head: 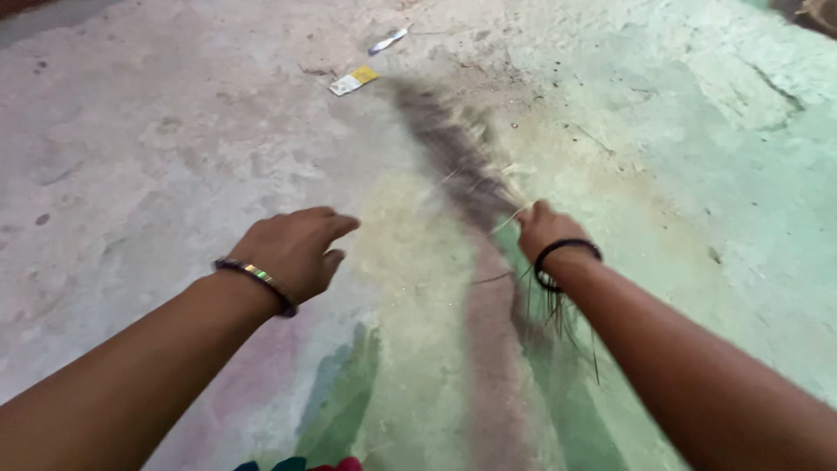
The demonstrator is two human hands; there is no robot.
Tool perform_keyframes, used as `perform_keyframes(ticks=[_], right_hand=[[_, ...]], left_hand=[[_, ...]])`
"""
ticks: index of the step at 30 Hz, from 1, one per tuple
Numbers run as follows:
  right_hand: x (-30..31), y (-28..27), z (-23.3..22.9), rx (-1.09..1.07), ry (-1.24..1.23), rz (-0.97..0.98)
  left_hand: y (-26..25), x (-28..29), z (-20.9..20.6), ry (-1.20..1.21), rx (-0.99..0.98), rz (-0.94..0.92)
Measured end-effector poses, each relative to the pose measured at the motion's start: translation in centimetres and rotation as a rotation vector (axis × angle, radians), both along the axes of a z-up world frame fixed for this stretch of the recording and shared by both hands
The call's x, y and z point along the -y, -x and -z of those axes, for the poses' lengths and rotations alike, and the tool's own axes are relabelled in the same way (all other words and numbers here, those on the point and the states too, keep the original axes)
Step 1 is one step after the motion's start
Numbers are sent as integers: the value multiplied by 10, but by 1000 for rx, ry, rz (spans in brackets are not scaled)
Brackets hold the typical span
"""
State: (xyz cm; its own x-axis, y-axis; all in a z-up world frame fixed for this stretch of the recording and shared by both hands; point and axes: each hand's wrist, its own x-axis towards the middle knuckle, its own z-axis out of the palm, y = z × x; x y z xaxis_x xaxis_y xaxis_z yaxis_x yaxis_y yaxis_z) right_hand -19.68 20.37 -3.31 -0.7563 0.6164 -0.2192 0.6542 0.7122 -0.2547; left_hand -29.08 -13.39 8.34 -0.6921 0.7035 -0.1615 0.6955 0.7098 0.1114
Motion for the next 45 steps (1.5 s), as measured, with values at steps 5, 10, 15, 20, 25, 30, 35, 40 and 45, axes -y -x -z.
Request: perform_keyframes(ticks=[5, 10, 15, 20, 25, 30, 35, 40, 45], right_hand=[[-28, -77, -13, 104, 34, -86], [-93, -191, 16, 618, 43, -401], [-148, -173, 17, 318, -78, 66], [-107, -132, -13, 125, -30, 114], [-92, -212, 6, 548, 91, -378], [-150, -252, 2, 275, -88, 55], [-140, -232, -29, 200, -127, 393], [-85, -336, 2, 286, 104, 16], [-77, -389, -4, 383, 55, 546]], left_hand=[[2, 11, -2, 74, 42, -32], [4, -1, 5, 12, 18, 30], [6, -29, 11, 74, 52, 68], [23, -86, 25, -21, 31, 151], [35, -154, 44, -236, 7, 266], [34, -220, 90, -368, 72, 480], [23, -265, 132, -464, 97, 585], [13, -271, 138, -910, 122, 578], [-2, -284, 147, -741, 177, 674]])
